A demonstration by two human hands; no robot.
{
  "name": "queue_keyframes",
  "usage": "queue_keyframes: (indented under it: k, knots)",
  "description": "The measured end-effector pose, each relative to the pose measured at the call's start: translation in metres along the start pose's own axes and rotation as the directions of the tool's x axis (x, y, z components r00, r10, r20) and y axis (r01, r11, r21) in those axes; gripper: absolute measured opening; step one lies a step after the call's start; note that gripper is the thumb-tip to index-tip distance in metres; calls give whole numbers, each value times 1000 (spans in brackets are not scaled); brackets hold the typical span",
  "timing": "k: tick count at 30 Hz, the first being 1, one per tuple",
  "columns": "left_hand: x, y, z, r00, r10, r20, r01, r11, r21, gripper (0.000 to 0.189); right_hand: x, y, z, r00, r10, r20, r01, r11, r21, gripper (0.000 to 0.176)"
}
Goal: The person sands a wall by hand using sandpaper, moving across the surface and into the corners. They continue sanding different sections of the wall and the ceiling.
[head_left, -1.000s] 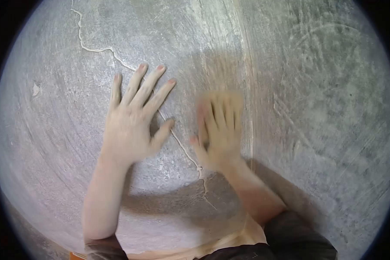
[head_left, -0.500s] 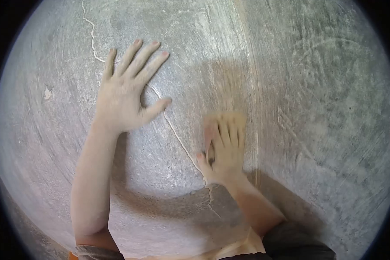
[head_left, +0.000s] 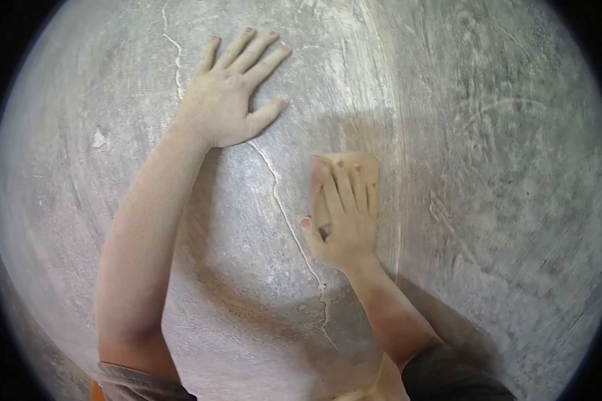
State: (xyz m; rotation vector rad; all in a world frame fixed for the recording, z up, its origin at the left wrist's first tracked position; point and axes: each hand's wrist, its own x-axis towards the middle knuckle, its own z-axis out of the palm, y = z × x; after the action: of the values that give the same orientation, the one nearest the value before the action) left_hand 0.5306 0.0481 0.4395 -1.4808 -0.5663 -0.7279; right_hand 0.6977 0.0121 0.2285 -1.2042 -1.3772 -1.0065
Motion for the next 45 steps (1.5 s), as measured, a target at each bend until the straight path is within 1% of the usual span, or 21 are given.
queue_keyframes:
  k: [1,4,6,8,11,12,14,17,20,23,24,25,26,29,32,35,38,41,43,44,45]
  knots:
    - [-1,-4,-2,999,32,13,-31,999,-15,68,-1,-2,-1,999,12,50,-14,999,30,67]
    - [6,-28,-3,999,31,36,-30,999,-25,66,88,5,-2,989,45,-141,-55,996,-68,65]
    - [7,-46,2,999,-53,1,53,999,-8,65,157,15,13,930,6,-368,-9,1000,-5,68]
    - [0,-59,3,989,-149,-23,149,989,-8,66,203,-3,14,921,59,-386,-69,998,-13,70]
    - [-17,-72,5,970,-230,-75,229,973,-20,69,203,-43,13,969,-24,-247,-3,994,-109,68]
    - [-24,-77,5,965,-245,-95,244,969,-28,71,185,-49,12,973,-150,-175,144,988,-47,68]
    - [-41,-90,0,964,-255,-74,251,966,-54,72,147,-59,13,909,-413,-58,417,904,97,68]
    - [-68,-115,-7,957,-287,-37,285,957,-56,74,163,-40,13,897,-440,-42,441,897,35,69]
    - [-95,-145,-14,942,-335,-20,334,942,-19,74,219,-47,-21,975,-215,-61,207,971,-120,65]
    - [-122,-168,-18,923,-385,-20,385,923,-16,75,256,-75,40,882,-83,-464,72,997,-42,63]
    - [-132,-174,-20,916,-400,-22,400,916,-20,75,249,-101,27,924,-237,-301,216,971,-103,63]
    - [-142,-180,-21,912,-411,-20,410,912,-14,75,235,-137,-1,916,-380,-128,362,922,-140,63]
    - [-153,-186,-21,906,-422,-19,422,907,-6,76,228,-162,-16,862,-505,50,506,849,-149,62]
    - [-185,-209,-27,899,-438,-5,438,899,-22,79,226,-169,22,586,-786,-199,776,615,-141,60]
    - [-218,-234,-32,894,-449,11,449,893,-17,80,265,-179,3,786,-596,-163,590,802,-93,56]
    - [-244,-257,-36,879,-476,24,476,879,-4,80,278,-200,28,925,-293,-240,270,954,-127,57]
    - [-269,-276,-39,871,-491,13,490,871,18,79,249,-254,8,725,-683,-87,674,730,-109,58]
    - [-295,-294,-42,876,-482,5,482,876,21,80,260,-266,41,508,-831,-226,776,556,-299,59]
    - [-309,-305,-43,876,-483,0,483,876,10,80,281,-273,30,747,-613,-256,594,789,-156,59]
    - [-318,-309,-44,870,-494,1,494,870,5,80,287,-282,27,837,-484,-254,481,873,-81,59]
    - [-329,-313,-45,862,-506,4,506,862,2,81,287,-297,30,878,-399,-265,391,917,-84,59]
